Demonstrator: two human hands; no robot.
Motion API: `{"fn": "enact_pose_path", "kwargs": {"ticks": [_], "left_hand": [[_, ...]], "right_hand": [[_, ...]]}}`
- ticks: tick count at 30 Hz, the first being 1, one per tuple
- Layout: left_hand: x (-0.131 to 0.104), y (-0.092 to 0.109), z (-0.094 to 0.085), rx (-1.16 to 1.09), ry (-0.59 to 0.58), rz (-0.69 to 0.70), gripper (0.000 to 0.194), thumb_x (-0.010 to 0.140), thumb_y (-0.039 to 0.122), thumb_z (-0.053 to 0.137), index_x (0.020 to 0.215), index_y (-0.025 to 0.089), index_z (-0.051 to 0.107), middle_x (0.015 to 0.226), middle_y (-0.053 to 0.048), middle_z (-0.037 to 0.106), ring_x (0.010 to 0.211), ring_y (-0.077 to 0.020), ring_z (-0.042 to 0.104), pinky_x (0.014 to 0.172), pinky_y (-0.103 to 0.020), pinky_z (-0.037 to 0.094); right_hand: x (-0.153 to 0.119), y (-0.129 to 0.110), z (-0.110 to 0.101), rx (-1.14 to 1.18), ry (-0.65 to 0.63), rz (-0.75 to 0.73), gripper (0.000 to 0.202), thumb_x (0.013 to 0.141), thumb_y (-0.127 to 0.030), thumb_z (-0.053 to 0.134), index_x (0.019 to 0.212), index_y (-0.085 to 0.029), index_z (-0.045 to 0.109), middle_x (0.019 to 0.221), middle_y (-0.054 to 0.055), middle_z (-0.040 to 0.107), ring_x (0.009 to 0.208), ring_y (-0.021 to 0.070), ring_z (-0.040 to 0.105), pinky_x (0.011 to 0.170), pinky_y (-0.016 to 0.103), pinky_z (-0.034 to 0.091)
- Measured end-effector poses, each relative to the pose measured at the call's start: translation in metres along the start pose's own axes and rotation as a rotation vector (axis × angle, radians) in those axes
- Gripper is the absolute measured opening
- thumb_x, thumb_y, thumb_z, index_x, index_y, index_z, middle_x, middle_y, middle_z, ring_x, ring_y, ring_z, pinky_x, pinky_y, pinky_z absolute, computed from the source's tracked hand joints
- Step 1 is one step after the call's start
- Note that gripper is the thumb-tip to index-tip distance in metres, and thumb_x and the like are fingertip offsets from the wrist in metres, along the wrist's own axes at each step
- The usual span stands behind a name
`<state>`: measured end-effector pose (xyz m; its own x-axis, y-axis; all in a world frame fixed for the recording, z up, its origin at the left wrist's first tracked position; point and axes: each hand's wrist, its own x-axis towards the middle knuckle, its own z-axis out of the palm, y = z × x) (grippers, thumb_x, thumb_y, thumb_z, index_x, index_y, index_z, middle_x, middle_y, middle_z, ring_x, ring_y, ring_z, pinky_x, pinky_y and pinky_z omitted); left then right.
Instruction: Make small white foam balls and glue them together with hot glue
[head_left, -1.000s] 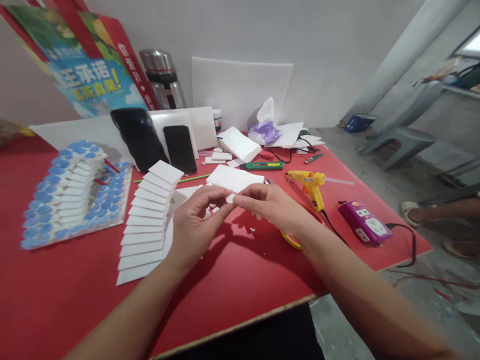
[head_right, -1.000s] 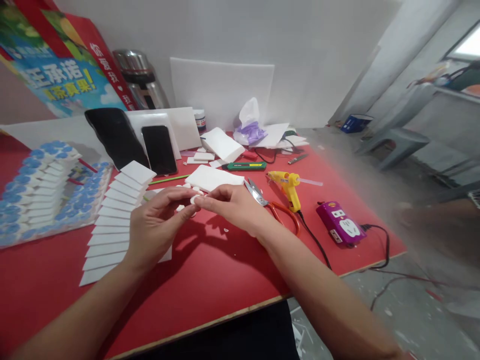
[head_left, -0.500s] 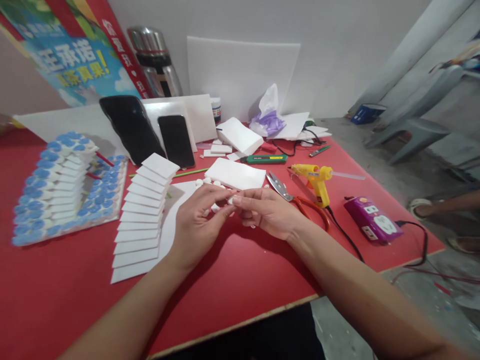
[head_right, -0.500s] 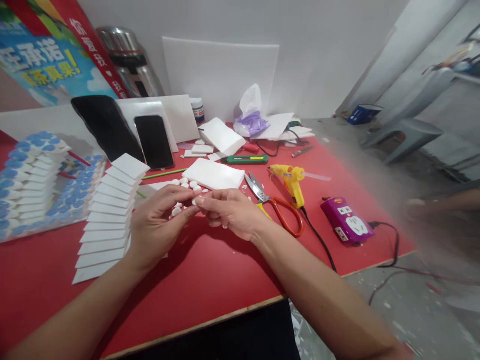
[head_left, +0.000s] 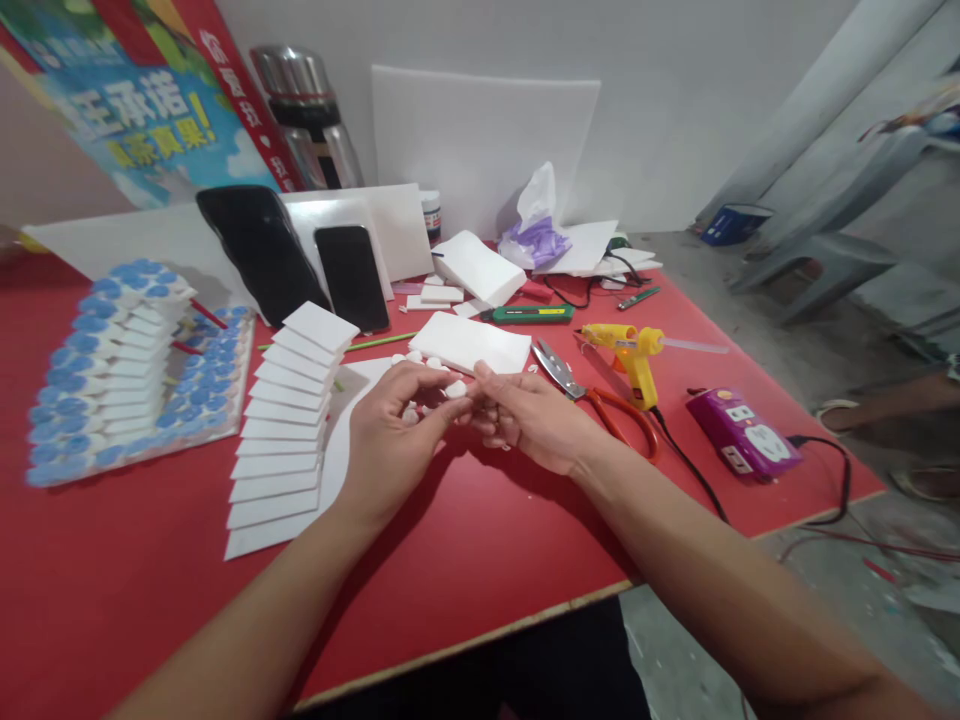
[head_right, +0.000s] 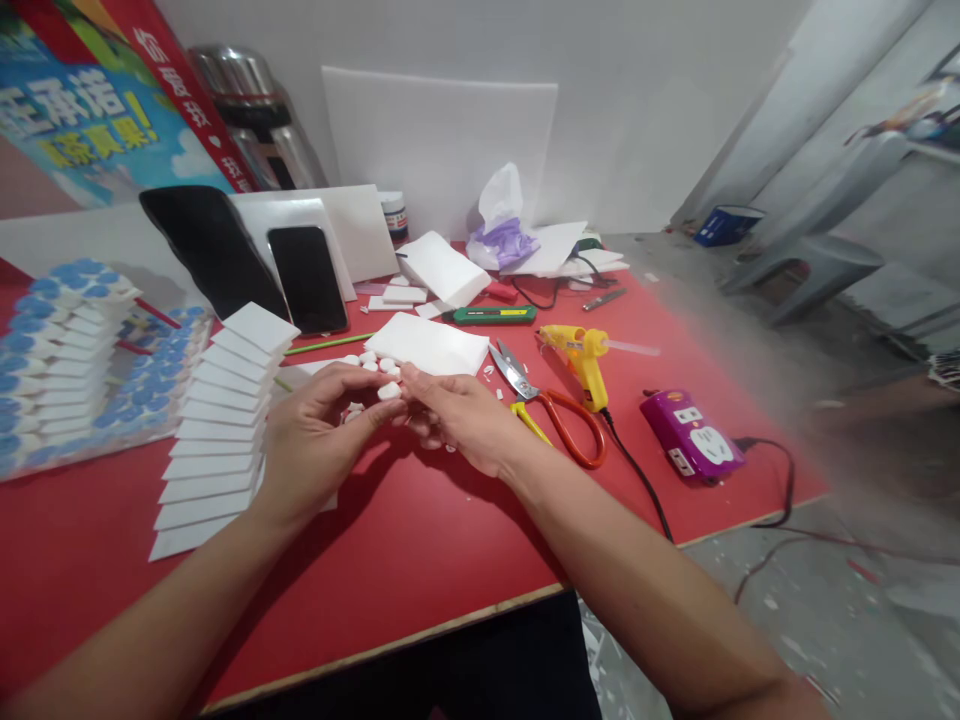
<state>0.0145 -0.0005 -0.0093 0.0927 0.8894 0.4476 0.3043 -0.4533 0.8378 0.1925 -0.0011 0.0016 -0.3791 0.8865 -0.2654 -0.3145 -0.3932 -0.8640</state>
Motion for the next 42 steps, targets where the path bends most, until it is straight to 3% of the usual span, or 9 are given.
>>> {"fn": "enact_pose_path", "kwargs": {"ticks": [5, 9, 17, 22, 26, 29, 34, 42], "left_hand": [[-0.0008, -0.0011, -0.0001, -0.001, -0.026, -0.001, 0.007, 0.089, 0.021, 0.079, 0.094, 0.022, 0.075, 0.097, -0.001, 0.073, 0.084, -0.0149, 0.065, 0.071, -0.027, 0.051], [-0.0020, -0.0012, 0.0013, -0.012, -0.055, 0.029, 0.007, 0.091, 0.019, 0.077, 0.095, 0.022, 0.073, 0.097, -0.001, 0.072, 0.083, -0.0139, 0.064, 0.073, -0.027, 0.051], [-0.0031, 0.0033, 0.0031, -0.050, -0.051, 0.001, 0.006, 0.090, 0.022, 0.078, 0.096, 0.023, 0.076, 0.101, -0.004, 0.075, 0.090, -0.0182, 0.068, 0.072, -0.030, 0.052], [-0.0005, 0.0001, 0.0024, -0.030, -0.053, 0.002, 0.006, 0.090, 0.020, 0.078, 0.095, 0.022, 0.075, 0.099, -0.004, 0.074, 0.088, -0.0183, 0.067, 0.075, -0.033, 0.053], [0.0021, 0.0009, -0.0005, 0.012, -0.055, 0.024, 0.012, 0.088, 0.016, 0.080, 0.098, 0.021, 0.075, 0.097, -0.004, 0.072, 0.086, -0.0173, 0.066, 0.074, -0.032, 0.052], [0.0023, 0.0025, -0.0014, 0.020, -0.081, 0.062, 0.014, 0.090, 0.014, 0.077, 0.102, 0.021, 0.077, 0.103, -0.005, 0.074, 0.092, -0.0185, 0.068, 0.076, -0.032, 0.053], [0.0004, 0.0033, 0.0002, 0.014, -0.101, 0.085, 0.017, 0.092, 0.014, 0.075, 0.105, 0.022, 0.078, 0.103, -0.005, 0.074, 0.089, -0.0173, 0.067, 0.075, -0.031, 0.053], [0.0010, 0.0029, 0.0005, -0.003, -0.087, 0.032, 0.010, 0.091, 0.025, 0.079, 0.101, 0.024, 0.079, 0.102, -0.006, 0.075, 0.091, -0.0197, 0.068, 0.075, -0.032, 0.054]], "right_hand": [[-0.0012, -0.0029, 0.0035, 0.013, 0.018, 0.029, 0.048, 0.064, -0.050, 0.099, 0.076, -0.015, 0.069, 0.058, -0.008, 0.050, 0.051, 0.0046, 0.035, 0.049, 0.023, 0.022], [-0.0014, -0.0014, 0.0038, -0.020, 0.049, 0.030, 0.044, 0.066, -0.046, 0.097, 0.073, -0.015, 0.067, 0.057, -0.008, 0.048, 0.048, 0.0034, 0.030, 0.048, 0.024, 0.017], [-0.0014, 0.0042, 0.0014, -0.124, 0.104, -0.105, 0.045, 0.073, -0.050, 0.091, 0.066, -0.018, 0.061, 0.052, -0.008, 0.045, 0.046, 0.0048, 0.031, 0.045, 0.025, 0.019], [-0.0006, 0.0001, -0.0013, -0.081, 0.022, -0.028, 0.050, 0.066, -0.056, 0.096, 0.074, -0.016, 0.067, 0.057, -0.008, 0.048, 0.049, 0.0053, 0.034, 0.046, 0.023, 0.024], [0.0014, -0.0029, -0.0050, -0.012, 0.024, 0.024, 0.053, 0.070, -0.063, 0.091, 0.079, -0.015, 0.070, 0.067, -0.002, 0.060, 0.053, 0.0063, 0.038, 0.047, 0.022, 0.024], [0.0024, -0.0028, -0.0058, 0.018, 0.055, 0.018, 0.048, 0.069, -0.057, 0.093, 0.080, -0.015, 0.071, 0.070, 0.000, 0.063, 0.053, 0.0061, 0.038, 0.047, 0.021, 0.024], [0.0014, -0.0031, -0.0042, 0.015, 0.061, 0.002, 0.045, 0.065, -0.046, 0.096, 0.065, -0.015, 0.063, 0.059, -0.005, 0.051, 0.051, 0.0046, 0.033, 0.047, 0.021, 0.022], [0.0009, -0.0019, -0.0049, 0.016, 0.080, 0.002, 0.041, 0.067, -0.042, 0.095, 0.067, -0.015, 0.064, 0.060, -0.005, 0.054, 0.050, 0.0038, 0.032, 0.048, 0.023, 0.018]]}}
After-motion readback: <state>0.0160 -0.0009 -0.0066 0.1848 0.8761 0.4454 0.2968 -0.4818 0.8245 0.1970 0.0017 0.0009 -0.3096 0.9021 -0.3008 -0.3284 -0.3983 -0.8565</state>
